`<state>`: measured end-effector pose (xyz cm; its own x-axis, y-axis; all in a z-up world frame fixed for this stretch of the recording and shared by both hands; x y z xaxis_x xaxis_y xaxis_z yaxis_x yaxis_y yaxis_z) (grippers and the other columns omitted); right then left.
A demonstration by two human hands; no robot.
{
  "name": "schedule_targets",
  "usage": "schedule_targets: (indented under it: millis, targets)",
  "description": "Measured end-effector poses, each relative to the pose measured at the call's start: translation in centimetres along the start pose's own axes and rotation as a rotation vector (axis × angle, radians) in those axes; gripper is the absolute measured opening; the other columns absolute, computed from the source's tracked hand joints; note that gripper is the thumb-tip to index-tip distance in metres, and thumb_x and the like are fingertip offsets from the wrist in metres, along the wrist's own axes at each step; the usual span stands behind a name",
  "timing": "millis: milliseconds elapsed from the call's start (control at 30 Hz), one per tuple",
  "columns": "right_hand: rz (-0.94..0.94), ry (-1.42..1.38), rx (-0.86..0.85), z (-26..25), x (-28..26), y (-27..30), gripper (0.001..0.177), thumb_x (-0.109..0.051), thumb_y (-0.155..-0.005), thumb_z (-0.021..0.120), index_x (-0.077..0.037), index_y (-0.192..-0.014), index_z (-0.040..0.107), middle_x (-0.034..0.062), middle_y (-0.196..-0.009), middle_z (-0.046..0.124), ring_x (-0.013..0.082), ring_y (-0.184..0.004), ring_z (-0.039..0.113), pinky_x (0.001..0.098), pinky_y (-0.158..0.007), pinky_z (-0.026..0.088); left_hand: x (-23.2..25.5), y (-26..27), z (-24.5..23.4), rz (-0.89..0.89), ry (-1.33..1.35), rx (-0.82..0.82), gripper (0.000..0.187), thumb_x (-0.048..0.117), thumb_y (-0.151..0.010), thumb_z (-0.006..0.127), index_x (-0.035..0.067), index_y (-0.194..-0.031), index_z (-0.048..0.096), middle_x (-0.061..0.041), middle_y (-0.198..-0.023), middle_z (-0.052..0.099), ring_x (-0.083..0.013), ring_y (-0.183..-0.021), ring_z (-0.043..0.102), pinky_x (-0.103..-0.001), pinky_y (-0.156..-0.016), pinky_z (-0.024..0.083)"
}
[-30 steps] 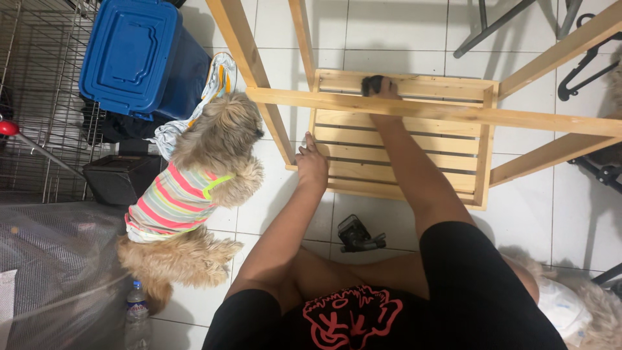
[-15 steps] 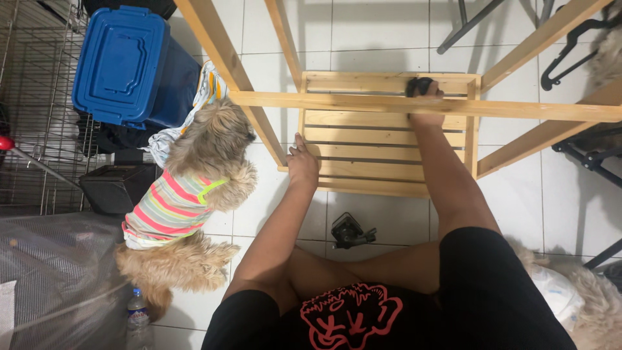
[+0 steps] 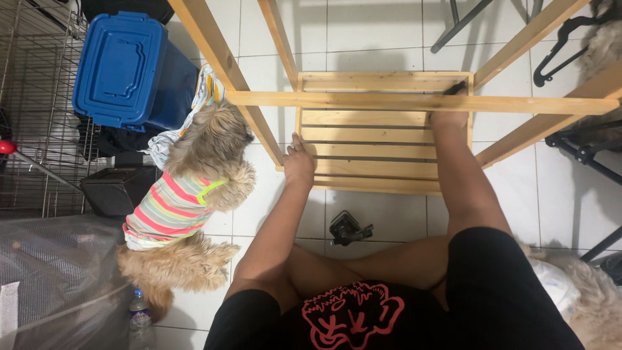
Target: The person sits on the floor and sands the slatted shelves of a wooden rack using a sanding block. A small dog stands nearby watching the activity.
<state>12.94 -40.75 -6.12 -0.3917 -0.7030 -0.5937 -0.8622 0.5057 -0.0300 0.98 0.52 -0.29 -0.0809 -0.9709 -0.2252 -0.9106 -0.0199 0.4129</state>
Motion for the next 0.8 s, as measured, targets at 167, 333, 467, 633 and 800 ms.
schedule_targets:
  millis: [167, 333, 467, 633, 800]
  targets:
    - [-0.129, 0.755, -0.365, -0.1, 1.5, 1.7, 0.037, -0.021, -0.107, 0.050, 0.003, -0.126, 0.072, 0.0267, -0.144, 0.057, 0.0365, -0.118, 0.067, 0.0443, -0.100, 0.055, -0.7, 1.9, -2.8, 0.020, 0.052, -0.066, 0.092, 0.019, -0.078, 0.086, -0.007, -0.152, 0.038, -0.019, -0.171, 0.005, -0.0300, -0.143, 0.042, -0.039, -0.103, 0.049]
    - [-0.108, 0.638, -0.269, -1.2, 3.8, 7.7, 0.038, -0.016, -0.102, 0.054, 0.006, -0.129, 0.069, 0.0321, -0.157, 0.036, 0.0450, -0.113, 0.066, 0.0467, -0.096, 0.055, -2.0, 3.6, -4.9, 0.035, 0.146, -0.107, 0.134, 0.030, -0.056, 0.102, -0.003, -0.159, 0.023, -0.013, -0.170, 0.004, -0.0305, -0.141, 0.041, -0.040, -0.107, 0.046]
    - [-0.150, 0.686, -0.283, -2.5, 4.8, 12.0, 0.040, -0.018, -0.098, 0.057, 0.007, -0.127, 0.069, 0.0341, -0.159, 0.032, 0.0446, -0.112, 0.065, 0.0442, -0.096, 0.055, -2.4, 4.3, -3.2, 0.014, 0.210, -0.053, 0.124, 0.029, -0.062, 0.098, 0.003, -0.160, 0.027, -0.012, -0.168, 0.018, -0.0289, -0.140, 0.044, -0.043, -0.099, 0.051]
    - [-0.087, 0.757, -0.400, -4.1, 4.8, 15.7, 0.045, -0.023, -0.096, 0.062, 0.006, -0.129, 0.068, 0.0300, -0.155, 0.037, 0.0432, -0.118, 0.064, 0.0435, -0.101, 0.054, -2.9, 4.7, 0.7, 0.018, 0.328, 0.075, 0.099, 0.028, -0.073, 0.091, 0.003, -0.156, 0.043, -0.012, -0.164, 0.039, -0.0298, -0.140, 0.050, -0.045, -0.101, 0.051]
    - [-0.097, 0.419, -0.338, -7.3, 5.4, 15.5, 0.039, -0.015, -0.089, 0.061, 0.001, -0.123, 0.071, 0.0276, -0.136, 0.055, 0.0405, -0.110, 0.064, 0.0454, -0.093, 0.053, -2.9, 8.2, 2.2, 0.042, 0.451, 0.136, 0.093, 0.025, -0.076, 0.088, 0.011, -0.155, 0.041, -0.011, -0.165, 0.033, -0.0338, -0.143, 0.043, -0.046, -0.104, 0.049]
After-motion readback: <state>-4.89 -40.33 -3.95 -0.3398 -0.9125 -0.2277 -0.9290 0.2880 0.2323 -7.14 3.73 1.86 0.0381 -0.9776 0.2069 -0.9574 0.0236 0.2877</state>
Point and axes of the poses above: each hand's wrist, its own y-axis away from the middle knuckle, its own z-axis out of the palm, x = y × z, the point moved 2 cm from there along -y, towards the middle knuckle
